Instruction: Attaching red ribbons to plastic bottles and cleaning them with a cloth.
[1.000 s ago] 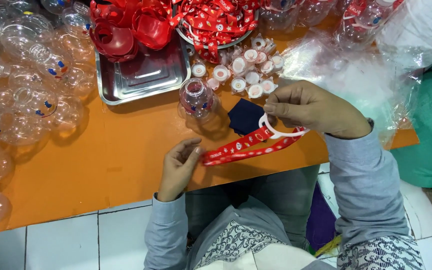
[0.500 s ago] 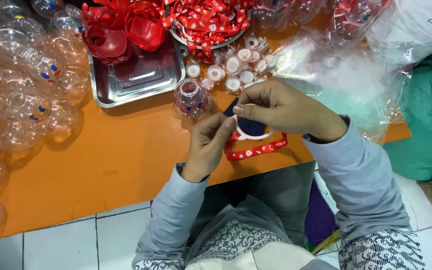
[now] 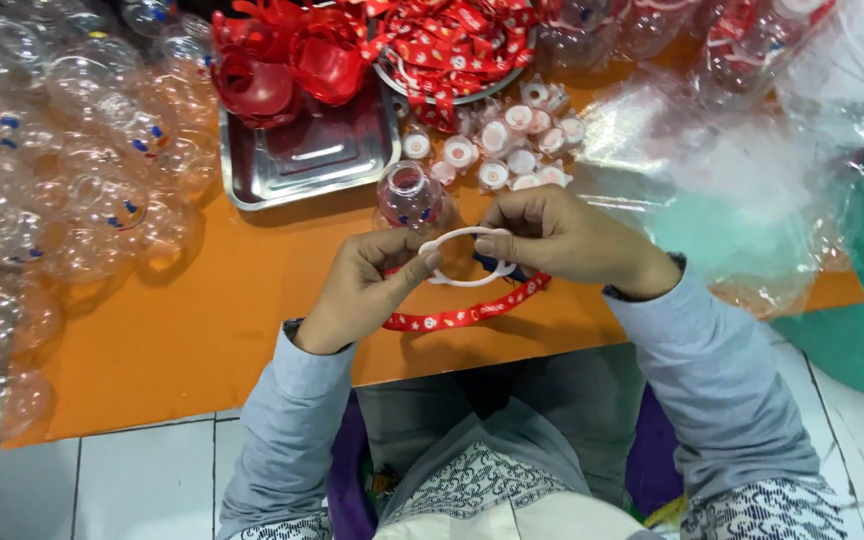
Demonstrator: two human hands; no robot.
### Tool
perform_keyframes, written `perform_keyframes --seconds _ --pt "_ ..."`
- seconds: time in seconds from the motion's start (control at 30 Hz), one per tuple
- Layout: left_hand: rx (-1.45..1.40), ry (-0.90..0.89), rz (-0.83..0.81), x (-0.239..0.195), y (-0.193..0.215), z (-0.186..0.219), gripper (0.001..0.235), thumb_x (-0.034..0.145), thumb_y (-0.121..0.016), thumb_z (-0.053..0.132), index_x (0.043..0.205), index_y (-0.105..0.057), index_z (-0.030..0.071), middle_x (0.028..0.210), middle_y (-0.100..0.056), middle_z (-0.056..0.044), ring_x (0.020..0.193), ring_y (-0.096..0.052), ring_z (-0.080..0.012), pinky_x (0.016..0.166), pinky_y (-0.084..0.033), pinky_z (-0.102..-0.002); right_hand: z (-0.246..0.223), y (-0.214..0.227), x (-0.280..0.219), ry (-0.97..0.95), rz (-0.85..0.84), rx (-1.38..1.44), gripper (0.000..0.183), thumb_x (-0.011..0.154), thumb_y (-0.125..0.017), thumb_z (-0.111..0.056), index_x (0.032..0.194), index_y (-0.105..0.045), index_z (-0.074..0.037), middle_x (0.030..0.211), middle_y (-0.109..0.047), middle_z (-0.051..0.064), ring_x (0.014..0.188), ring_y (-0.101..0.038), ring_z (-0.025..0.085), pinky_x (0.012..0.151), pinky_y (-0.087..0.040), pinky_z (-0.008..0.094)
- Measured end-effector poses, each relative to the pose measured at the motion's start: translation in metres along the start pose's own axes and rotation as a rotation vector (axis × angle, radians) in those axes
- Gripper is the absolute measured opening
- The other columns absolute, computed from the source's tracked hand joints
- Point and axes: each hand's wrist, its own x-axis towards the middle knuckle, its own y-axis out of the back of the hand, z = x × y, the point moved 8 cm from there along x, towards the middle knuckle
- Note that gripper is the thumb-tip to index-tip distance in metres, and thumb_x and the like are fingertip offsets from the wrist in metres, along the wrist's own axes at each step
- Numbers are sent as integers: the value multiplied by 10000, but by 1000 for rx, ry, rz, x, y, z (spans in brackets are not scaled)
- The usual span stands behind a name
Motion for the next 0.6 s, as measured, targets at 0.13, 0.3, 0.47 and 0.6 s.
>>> perform_keyframes --seconds 0.13,0.3,0.47,0.6 --pt "276 -119 94 1 18 3 140 969 -661 97 859 -717 33 625 -555 -95 605 -587 -192 632 -524 -321 21 -15 19 72 14 -9 151 953 -689 -95 982 -758 35 644 -635 67 523 -593 118 484 -502 229" --pt "469 -173 222 6 15 -2 146 959 -598 169 974 -630 27 687 -553 -218 679 -631 -436 621 -503 -489 27 -11 39 171 268 -118 155 992 -684 -169 978 -735 -24 656 -630 50 626 -575 108 591 -490 244" --pt "599 -239 317 15 26 0 253 1014 -623 307 907 -644 78 670 -578 -150 674 -663 -378 609 -530 -412 47 -10 55 217 388 -186 193 999 -719 -255 950 -730 -69 647 -650 44 641 -571 94 610 -471 237" --pt "650 -398 353 21 46 -45 289 1024 -633 275 811 -546 100 918 -594 -128 910 -646 -382 811 -515 -434 64 -6 62 287 483 -229 246 995 -735 -275 868 -691 -69 673 -652 74 700 -619 141 703 -511 299"
